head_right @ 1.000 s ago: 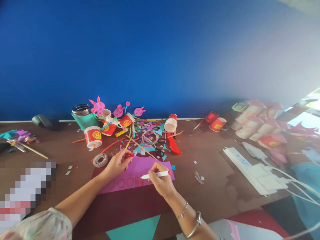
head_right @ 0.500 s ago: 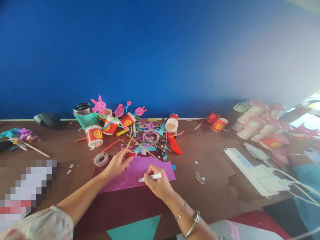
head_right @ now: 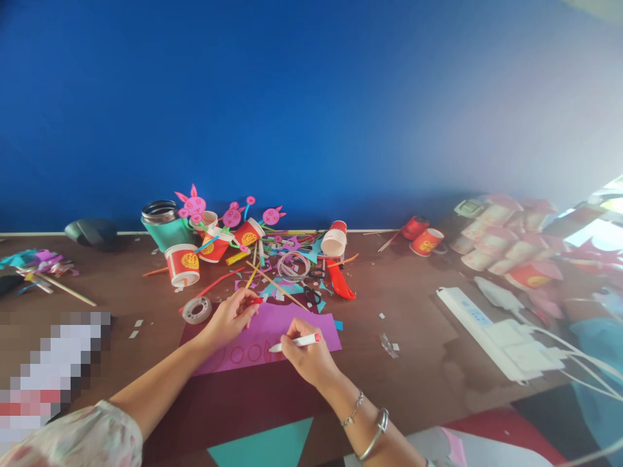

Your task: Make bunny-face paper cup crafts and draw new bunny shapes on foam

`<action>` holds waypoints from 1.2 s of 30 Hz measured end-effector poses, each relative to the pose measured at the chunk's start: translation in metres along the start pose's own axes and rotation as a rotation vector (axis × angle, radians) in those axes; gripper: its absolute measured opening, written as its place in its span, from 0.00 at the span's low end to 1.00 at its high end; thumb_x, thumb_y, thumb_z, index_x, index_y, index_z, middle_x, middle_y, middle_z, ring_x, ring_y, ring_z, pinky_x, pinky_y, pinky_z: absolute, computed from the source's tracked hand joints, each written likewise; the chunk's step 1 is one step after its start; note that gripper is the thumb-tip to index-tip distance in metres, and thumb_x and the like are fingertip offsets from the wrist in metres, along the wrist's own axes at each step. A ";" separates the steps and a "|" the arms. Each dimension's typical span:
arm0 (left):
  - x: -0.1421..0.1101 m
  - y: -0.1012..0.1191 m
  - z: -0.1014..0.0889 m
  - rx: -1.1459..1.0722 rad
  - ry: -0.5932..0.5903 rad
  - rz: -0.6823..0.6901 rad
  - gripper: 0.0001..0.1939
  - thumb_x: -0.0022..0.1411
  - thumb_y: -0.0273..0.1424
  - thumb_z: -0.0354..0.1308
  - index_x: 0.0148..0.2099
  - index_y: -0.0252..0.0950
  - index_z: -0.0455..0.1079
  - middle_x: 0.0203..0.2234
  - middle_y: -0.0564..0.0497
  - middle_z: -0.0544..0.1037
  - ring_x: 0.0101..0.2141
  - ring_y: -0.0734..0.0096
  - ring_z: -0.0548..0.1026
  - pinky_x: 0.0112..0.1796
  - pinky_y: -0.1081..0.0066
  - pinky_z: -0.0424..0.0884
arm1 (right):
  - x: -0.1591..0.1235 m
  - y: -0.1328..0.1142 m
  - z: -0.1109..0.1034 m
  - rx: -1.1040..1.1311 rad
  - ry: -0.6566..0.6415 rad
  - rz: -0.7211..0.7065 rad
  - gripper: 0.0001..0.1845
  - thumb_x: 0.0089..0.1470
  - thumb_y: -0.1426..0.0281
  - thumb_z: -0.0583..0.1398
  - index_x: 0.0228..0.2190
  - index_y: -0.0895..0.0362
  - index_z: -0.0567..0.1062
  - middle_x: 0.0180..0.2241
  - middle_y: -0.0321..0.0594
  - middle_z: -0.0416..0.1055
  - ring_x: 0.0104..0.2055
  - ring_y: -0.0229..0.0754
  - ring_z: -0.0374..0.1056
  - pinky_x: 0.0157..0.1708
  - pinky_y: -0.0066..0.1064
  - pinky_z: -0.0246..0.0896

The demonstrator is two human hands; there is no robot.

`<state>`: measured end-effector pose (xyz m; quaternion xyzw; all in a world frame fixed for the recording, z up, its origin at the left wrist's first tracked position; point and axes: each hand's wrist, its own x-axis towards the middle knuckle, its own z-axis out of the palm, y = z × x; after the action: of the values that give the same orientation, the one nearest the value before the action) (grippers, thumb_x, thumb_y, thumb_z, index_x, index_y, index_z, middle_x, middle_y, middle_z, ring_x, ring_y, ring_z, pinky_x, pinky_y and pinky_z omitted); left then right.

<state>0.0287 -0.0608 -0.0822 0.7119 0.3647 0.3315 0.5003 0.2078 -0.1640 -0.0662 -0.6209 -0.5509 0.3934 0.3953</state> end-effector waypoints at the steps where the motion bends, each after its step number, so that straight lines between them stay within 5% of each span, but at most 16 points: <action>1: 0.000 0.000 0.000 0.000 -0.001 0.000 0.06 0.62 0.34 0.50 0.38 0.37 0.61 0.24 0.56 0.70 0.19 0.78 0.68 0.23 0.75 0.65 | 0.000 0.000 0.000 -0.009 0.000 -0.008 0.12 0.48 0.69 0.55 0.18 0.54 0.58 0.14 0.27 0.55 0.17 0.31 0.50 0.18 0.23 0.43; 11: 0.001 -0.001 0.000 -0.014 -0.008 -0.008 0.06 0.62 0.34 0.50 0.38 0.37 0.60 0.24 0.56 0.69 0.19 0.78 0.67 0.23 0.76 0.65 | 0.000 -0.001 0.000 -0.013 -0.052 0.042 0.10 0.46 0.72 0.54 0.17 0.55 0.60 0.14 0.30 0.63 0.17 0.31 0.53 0.18 0.22 0.46; 18: 0.001 0.001 0.001 -0.010 -0.005 -0.017 0.06 0.62 0.33 0.50 0.38 0.37 0.60 0.24 0.56 0.69 0.19 0.78 0.67 0.23 0.75 0.65 | 0.000 -0.002 0.000 -0.018 0.000 -0.003 0.11 0.47 0.70 0.55 0.17 0.55 0.57 0.14 0.27 0.54 0.17 0.30 0.49 0.17 0.22 0.43; 27: 0.001 0.000 0.000 -0.010 -0.008 -0.012 0.06 0.62 0.33 0.50 0.38 0.37 0.60 0.24 0.56 0.69 0.19 0.78 0.67 0.22 0.76 0.64 | 0.000 -0.002 -0.001 0.017 -0.050 0.056 0.08 0.45 0.71 0.53 0.17 0.55 0.60 0.14 0.31 0.62 0.17 0.32 0.55 0.18 0.23 0.46; 36: 0.002 -0.001 0.000 -0.016 -0.003 0.001 0.05 0.61 0.33 0.51 0.38 0.37 0.61 0.24 0.56 0.70 0.18 0.78 0.67 0.22 0.76 0.65 | 0.000 -0.002 0.000 -0.037 -0.039 0.021 0.11 0.46 0.71 0.54 0.17 0.55 0.59 0.13 0.28 0.58 0.16 0.31 0.50 0.17 0.22 0.44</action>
<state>0.0296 -0.0594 -0.0830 0.7084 0.3609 0.3338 0.5064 0.2073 -0.1643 -0.0643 -0.6260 -0.5592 0.3993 0.3688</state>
